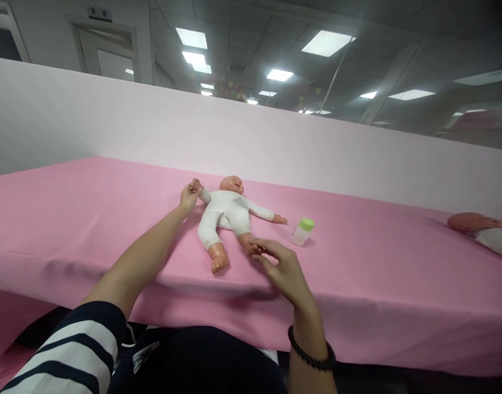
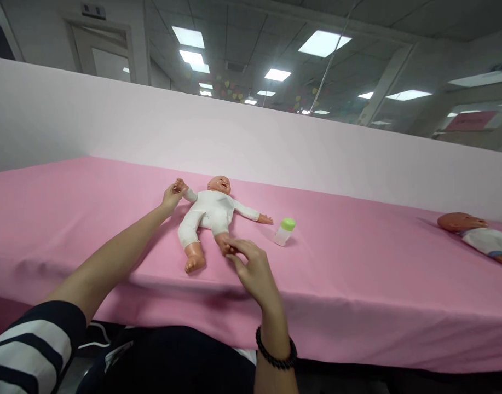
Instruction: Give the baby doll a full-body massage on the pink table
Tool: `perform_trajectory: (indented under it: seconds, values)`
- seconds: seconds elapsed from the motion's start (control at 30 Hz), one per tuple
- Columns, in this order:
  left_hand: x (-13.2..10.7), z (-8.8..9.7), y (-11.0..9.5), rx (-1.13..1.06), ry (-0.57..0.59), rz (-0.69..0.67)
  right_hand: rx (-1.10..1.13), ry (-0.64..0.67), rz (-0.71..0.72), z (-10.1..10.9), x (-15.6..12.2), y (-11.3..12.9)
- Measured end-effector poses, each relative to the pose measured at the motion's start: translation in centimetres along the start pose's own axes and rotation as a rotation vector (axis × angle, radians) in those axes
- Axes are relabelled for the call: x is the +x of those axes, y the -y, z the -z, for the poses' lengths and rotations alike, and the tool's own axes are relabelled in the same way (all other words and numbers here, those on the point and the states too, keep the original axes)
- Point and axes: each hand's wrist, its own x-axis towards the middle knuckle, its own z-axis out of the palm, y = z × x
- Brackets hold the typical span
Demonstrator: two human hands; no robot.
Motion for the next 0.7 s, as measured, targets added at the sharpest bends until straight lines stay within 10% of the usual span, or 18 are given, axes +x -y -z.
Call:
perform_trajectory:
  seconds: [0.13,0.23,0.5,0.7]
  values:
    - [1.1,1.5,0.6,-0.007,-0.108,0.206,-0.094,0.040,0.005,0.9,-3.2,-0.8]
    - [0.3,0.9,0.2,0.063,-0.118,0.062,-0.112,-0.023,0.065,0.2,-2.2,-0.5]
    - [-4.5,-2.8,-2.2,0.399,0.437,-0.374,-0.101,-0.051,0.192,-3.8,7.3,1.4]
    - [-2.1,-1.2,-1.3,0.223,0.163,-0.225,-0.037,-0.054,0.137,-2.4,5.2,1.9]
